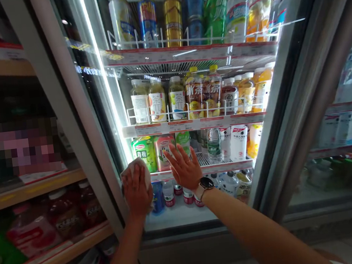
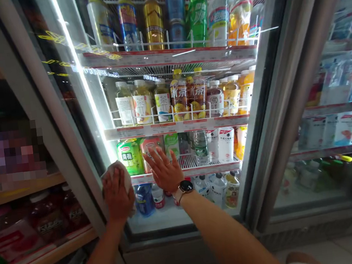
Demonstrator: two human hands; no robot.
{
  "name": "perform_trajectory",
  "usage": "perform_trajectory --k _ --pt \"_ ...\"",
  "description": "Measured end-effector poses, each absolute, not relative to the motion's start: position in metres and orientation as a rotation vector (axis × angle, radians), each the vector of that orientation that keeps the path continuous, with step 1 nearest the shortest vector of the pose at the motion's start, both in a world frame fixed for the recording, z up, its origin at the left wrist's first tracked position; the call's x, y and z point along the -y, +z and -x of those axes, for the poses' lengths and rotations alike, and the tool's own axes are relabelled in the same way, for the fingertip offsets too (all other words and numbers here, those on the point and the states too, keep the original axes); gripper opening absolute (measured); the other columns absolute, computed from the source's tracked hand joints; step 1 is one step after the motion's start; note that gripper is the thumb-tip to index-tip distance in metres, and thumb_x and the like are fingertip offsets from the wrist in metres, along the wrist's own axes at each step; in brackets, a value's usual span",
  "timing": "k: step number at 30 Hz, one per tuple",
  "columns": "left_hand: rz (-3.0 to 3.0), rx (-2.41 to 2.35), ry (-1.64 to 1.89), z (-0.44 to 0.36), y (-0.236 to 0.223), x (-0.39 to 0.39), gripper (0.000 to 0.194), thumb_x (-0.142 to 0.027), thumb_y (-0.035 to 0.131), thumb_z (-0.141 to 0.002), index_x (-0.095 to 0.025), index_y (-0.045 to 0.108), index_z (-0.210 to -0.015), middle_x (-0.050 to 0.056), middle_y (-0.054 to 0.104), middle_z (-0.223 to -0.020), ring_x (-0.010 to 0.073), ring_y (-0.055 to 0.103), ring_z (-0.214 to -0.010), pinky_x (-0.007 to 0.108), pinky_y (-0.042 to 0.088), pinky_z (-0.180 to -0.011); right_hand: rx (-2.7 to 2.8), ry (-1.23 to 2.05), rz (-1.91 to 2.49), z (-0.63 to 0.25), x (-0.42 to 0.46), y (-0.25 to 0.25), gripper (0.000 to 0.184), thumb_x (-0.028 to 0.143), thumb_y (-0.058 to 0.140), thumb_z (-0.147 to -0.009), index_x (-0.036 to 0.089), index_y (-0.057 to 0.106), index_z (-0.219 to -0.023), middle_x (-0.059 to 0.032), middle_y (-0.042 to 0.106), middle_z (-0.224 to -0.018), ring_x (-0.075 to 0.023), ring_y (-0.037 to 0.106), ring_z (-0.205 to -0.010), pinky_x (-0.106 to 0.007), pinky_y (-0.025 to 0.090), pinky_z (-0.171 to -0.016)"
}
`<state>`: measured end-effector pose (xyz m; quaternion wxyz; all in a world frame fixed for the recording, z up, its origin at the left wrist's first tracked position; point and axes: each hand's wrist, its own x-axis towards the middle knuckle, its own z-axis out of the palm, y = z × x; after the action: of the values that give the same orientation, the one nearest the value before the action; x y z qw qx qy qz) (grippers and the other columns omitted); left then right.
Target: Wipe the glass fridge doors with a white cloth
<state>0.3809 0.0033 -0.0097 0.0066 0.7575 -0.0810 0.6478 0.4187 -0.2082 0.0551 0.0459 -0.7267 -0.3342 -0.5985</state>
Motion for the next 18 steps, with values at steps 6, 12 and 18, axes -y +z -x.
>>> perform_trajectory --k 6,12,18 --pt "-2.246 0.011 1.967 -0.37 -0.016 -0.025 0.066 -0.028 0.042 -0.095 -0.021 0.015 -0.155 0.007 0.023 -0.161 0.0256 0.01 -0.151 0.049 0.012 -0.123 1.005 -1.8 2.225 -0.419 0.208 0.054 0.062 0.025 0.042 -0.095 0.023 0.024 -0.155 -0.005 0.038 -0.154 -0.022 0.025 -0.148 -0.048 0.001 -0.123" --pt "-2.337 0.161 2.011 -0.381 -0.029 0.033 0.068 -0.024 0.045 -0.094 -0.018 0.015 -0.155 0.009 0.026 -0.159 0.0249 0.011 -0.15 0.047 0.013 -0.124 1.015 -1.79 2.2 -0.42 0.207 0.054 0.065 0.026 0.043 -0.095 0.023 0.019 -0.155 -0.0052 0.037 -0.155 -0.0213 0.023 -0.149 -0.047 0.001 -0.124" --pt "-2.431 0.366 1.934 -0.385 -0.03 0.073 0.066 -0.02 0.044 -0.093 -0.016 0.02 -0.154 0.011 0.041 -0.151 0.0275 0.017 -0.149 0.048 0.019 -0.122 0.984 -1.839 2.191 -0.421 0.205 0.054 0.061 0.027 0.046 -0.096 0.024 0.026 -0.154 -0.0044 0.039 -0.154 -0.0201 0.02 -0.15 -0.046 -0.001 -0.124"
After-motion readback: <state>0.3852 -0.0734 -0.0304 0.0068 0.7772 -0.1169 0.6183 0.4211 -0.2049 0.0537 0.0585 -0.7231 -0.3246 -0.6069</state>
